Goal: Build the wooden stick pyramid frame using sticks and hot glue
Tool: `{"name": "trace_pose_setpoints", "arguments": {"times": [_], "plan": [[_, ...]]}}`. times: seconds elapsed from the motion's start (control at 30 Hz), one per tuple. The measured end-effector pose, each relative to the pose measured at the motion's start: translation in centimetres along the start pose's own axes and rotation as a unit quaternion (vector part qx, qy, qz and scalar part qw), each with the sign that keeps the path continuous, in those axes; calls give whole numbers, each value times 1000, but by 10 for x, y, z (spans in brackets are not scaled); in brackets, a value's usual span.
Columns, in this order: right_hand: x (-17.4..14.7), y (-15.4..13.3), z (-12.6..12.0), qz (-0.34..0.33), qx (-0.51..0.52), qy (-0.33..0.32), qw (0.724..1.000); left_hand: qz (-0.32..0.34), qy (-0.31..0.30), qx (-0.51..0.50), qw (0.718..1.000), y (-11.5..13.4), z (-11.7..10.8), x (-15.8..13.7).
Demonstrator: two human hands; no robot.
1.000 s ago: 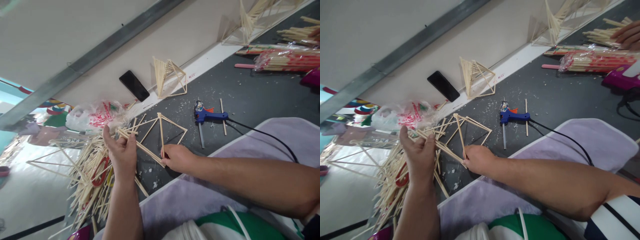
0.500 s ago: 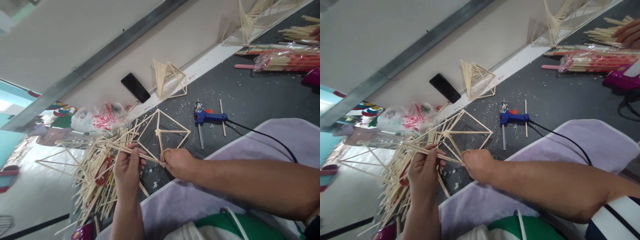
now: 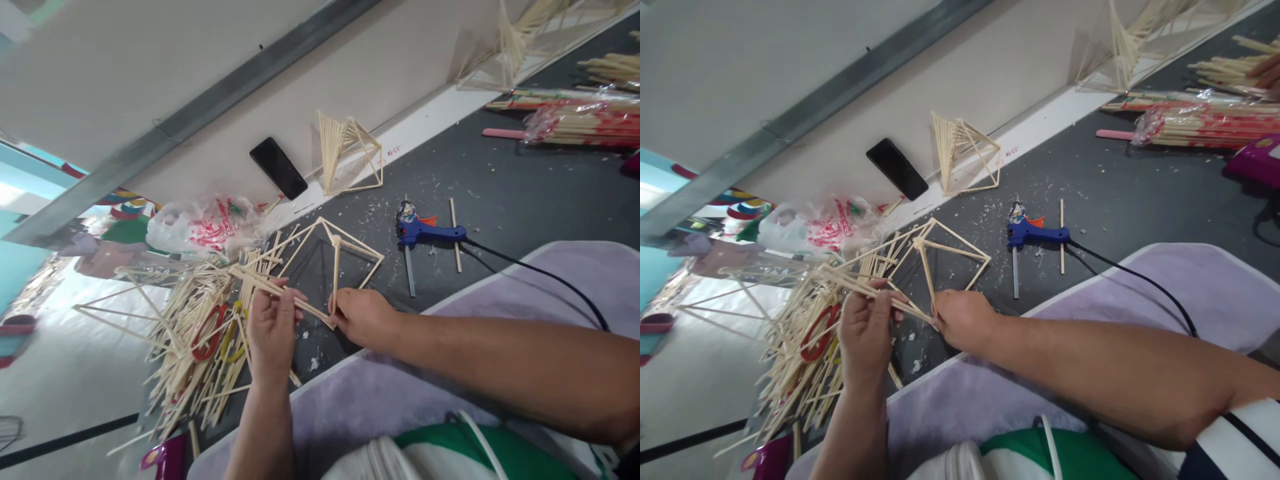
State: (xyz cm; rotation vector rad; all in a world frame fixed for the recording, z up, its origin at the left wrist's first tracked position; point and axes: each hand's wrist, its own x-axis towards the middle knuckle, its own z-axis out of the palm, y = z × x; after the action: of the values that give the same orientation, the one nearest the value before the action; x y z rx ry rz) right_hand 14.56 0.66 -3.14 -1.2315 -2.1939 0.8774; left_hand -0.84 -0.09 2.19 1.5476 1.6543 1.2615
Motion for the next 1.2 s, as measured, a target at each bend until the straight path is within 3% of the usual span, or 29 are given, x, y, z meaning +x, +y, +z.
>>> {"name": "trace_pose_setpoints", "arguments": {"times": [0.17,0.27,0.63,1.2], "plan": [[6,6,0,21,32,3,999,-89,-111,-30,989,-16,7,1],[8,9,0,8,43,-2,999,-121,-141,-40,982,-23,7,1],[7,12,0,1,61,-31,998,-89,-136,-28,986,-30,8,0],[8,7,3,10,44,-2,999,-84,-147,-10,986,-30,10,-5]]}}
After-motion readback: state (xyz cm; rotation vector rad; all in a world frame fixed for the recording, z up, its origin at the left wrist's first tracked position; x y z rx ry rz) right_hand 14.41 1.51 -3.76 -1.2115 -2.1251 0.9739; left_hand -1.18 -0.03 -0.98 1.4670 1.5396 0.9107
